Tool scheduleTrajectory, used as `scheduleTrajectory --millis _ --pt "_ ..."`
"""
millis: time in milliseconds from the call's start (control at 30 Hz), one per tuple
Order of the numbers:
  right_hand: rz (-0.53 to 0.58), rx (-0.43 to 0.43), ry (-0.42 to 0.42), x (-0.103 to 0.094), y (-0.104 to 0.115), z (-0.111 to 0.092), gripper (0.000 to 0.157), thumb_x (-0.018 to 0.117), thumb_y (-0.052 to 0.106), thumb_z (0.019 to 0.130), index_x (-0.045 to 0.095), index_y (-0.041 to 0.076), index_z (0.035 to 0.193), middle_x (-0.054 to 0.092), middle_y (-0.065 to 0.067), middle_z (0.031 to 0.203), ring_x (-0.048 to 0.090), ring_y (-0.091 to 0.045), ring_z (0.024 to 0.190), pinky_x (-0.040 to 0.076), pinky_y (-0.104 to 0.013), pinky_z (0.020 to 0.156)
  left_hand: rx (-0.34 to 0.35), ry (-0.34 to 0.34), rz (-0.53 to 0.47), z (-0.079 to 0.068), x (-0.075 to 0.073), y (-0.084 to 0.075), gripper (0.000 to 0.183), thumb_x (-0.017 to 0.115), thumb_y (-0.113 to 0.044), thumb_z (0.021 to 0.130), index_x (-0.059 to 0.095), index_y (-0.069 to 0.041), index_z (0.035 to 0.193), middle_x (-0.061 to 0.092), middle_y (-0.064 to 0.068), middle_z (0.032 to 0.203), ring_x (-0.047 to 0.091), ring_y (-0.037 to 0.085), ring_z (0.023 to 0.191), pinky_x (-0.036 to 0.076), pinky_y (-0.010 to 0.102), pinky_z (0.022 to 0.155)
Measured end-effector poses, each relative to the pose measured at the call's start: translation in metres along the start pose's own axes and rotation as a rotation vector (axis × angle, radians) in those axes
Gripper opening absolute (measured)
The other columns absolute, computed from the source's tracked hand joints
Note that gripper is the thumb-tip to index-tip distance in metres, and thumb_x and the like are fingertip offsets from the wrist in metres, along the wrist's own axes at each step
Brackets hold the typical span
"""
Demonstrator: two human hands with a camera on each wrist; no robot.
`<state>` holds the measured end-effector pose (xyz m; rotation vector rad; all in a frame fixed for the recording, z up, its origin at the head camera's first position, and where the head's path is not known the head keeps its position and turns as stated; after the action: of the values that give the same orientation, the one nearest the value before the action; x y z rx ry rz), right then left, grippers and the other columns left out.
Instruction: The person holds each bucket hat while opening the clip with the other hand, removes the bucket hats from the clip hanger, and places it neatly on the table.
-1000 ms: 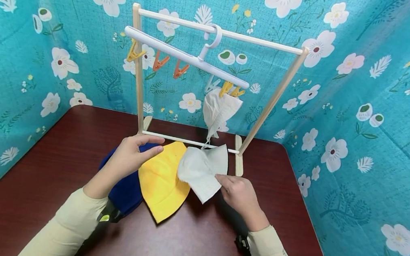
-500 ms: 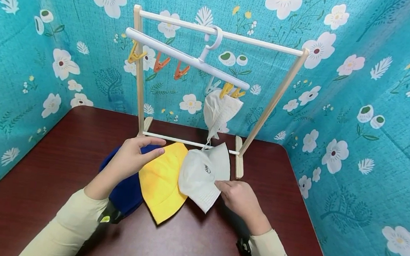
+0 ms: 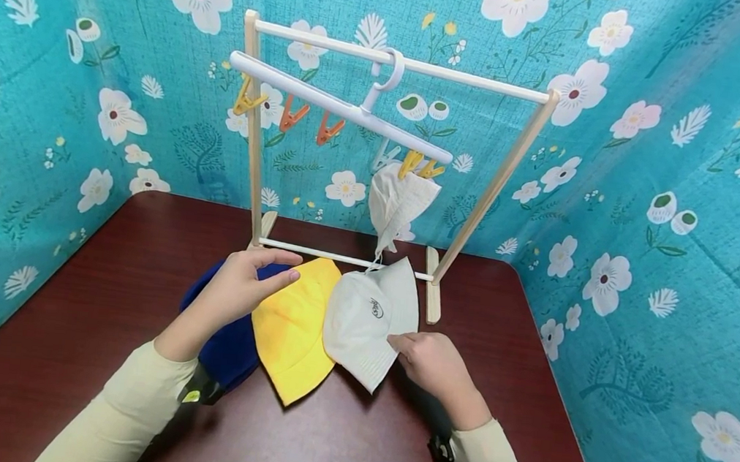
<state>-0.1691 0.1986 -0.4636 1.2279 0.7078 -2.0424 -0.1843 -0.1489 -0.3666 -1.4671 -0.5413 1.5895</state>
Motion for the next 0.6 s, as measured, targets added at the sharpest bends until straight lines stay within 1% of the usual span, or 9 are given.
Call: scheduleTrajectory --millis 100,167,267,433,533,600 --pt "0.009 0.005 0.015 0.0004 0.0009 -0.0001 0.03 0.072 -0.003 0.078 0.072 0.02 0.098 0.07 0.01 0.078 0.061 -0.004 0.061 0.052 -0.028 0.053 -0.004 0.005 0.002 -0.0004 0.0 -0.0006 0.037 0.069 -0.042 0.098 0.072 -0.019 0.127 0.07 0.001 0.129 0.058 0.024 0.129 0.057 0.048 0.095" --pt "0.014 0.008 0.028 0.0008 0.0015 -0.0005 0.03 0.071 -0.004 0.078 0.072 0.02 0.096 0.069 0.011 0.077 0.06 -0.004 0.061 0.051 -0.027 0.053 -0.005 0.011 0.007 -0.0003 0.0005 -0.0005 0.037 0.069 -0.042 0.098 0.072 -0.02 0.128 0.07 0.002 0.129 0.058 0.024 0.128 0.057 0.048 0.095" --pt "0.028 0.013 0.047 0.0023 0.0023 -0.0016 0.031 0.07 -0.004 0.078 0.073 0.021 0.096 0.071 0.011 0.079 0.063 -0.004 0.064 0.052 -0.027 0.055 -0.001 0.02 0.014 -0.0003 0.0013 0.0004 0.039 0.068 -0.045 0.098 0.072 -0.02 0.129 0.07 0.001 0.13 0.058 0.024 0.129 0.056 0.049 0.096" --pt "0.04 0.024 0.091 0.003 0.0034 -0.003 0.032 0.075 -0.001 0.079 0.077 0.021 0.102 0.074 0.01 0.087 0.068 -0.005 0.072 0.055 -0.027 0.061 0.009 0.03 0.018 -0.0002 0.0032 0.0016 0.042 0.067 -0.048 0.098 0.072 -0.02 0.129 0.07 0.003 0.13 0.06 0.024 0.127 0.056 0.048 0.095" --pt "0.031 0.031 0.127 0.0022 0.0051 -0.0029 0.032 0.077 0.001 0.079 0.078 0.022 0.103 0.074 0.01 0.089 0.069 -0.005 0.074 0.056 -0.028 0.062 0.015 0.035 0.028 -0.0001 0.0047 0.0024 0.041 0.067 -0.047 0.098 0.072 -0.02 0.129 0.071 0.002 0.13 0.061 0.022 0.122 0.056 0.043 0.089" --pt "0.024 0.035 0.15 0.0022 0.0061 -0.0027 0.032 0.078 0.002 0.079 0.078 0.022 0.104 0.074 0.009 0.089 0.069 -0.006 0.074 0.056 -0.028 0.062 0.022 0.04 0.037 0.0 0.0055 0.0023 0.039 0.068 -0.045 0.099 0.072 -0.021 0.129 0.071 0.001 0.129 0.063 0.021 0.114 0.055 0.04 0.081"
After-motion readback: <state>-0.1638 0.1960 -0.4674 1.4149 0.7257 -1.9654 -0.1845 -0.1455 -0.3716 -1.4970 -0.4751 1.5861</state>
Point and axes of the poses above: each hand's wrist, its own z-axis towards the middle knuckle, its own x-axis out of the palm, y = z × x, the point moved 3 cm from there along z, towards the middle knuckle
